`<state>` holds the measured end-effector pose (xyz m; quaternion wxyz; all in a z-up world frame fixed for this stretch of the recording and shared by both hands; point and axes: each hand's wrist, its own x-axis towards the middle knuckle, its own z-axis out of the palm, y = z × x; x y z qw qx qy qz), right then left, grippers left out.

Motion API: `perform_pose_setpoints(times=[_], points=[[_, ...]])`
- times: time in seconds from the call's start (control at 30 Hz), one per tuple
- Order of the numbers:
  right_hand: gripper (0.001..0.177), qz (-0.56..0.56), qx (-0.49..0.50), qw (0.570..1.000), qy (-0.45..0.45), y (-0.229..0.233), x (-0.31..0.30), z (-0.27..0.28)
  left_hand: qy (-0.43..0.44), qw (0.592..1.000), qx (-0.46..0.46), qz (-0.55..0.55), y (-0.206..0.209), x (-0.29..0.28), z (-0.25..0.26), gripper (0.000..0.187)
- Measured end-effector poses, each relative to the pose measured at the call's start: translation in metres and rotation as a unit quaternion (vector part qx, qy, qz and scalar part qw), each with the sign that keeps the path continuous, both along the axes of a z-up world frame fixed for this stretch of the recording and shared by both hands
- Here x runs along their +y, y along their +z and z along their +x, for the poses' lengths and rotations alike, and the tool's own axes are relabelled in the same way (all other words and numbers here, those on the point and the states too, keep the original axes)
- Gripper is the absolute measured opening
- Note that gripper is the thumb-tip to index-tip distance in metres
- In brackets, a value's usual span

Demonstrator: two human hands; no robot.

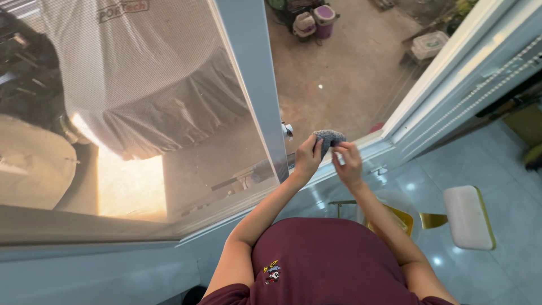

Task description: The person is cleaning a glass sliding door using a cloth.

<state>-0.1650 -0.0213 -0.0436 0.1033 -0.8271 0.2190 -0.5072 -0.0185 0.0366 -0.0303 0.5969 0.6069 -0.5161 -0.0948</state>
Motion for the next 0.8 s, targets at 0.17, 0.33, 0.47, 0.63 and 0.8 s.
perform_pose_setpoints(times=[0.17,0.33,0.47,0.63,0.8], points=[[0.037,0.026,-0.031,0.996,0.085,-0.036,-0.019,0.043,0.055,0.995,-0.077,0.012,-0.009,-0.009,0.012,0.012],[0.033,-0.009,-0.011,0.994,0.107,-0.062,-0.046,0.068,0.091,0.988,-0.117,0.039,-0.008,-0.001,0.02,0.006],[0.024,-0.136,-0.027,0.988,0.071,-0.069,-0.07,0.08,0.084,0.98,-0.179,0.0,0.021,0.025,0.01,0.031],[0.022,-0.186,-0.043,0.98,0.058,-0.056,-0.082,0.086,0.038,0.952,-0.289,-0.092,-0.007,0.033,0.003,0.052],[0.041,-0.238,-0.008,0.967,0.085,-0.057,-0.082,0.104,0.089,0.888,-0.444,-0.075,-0.015,0.03,0.0,0.052]])
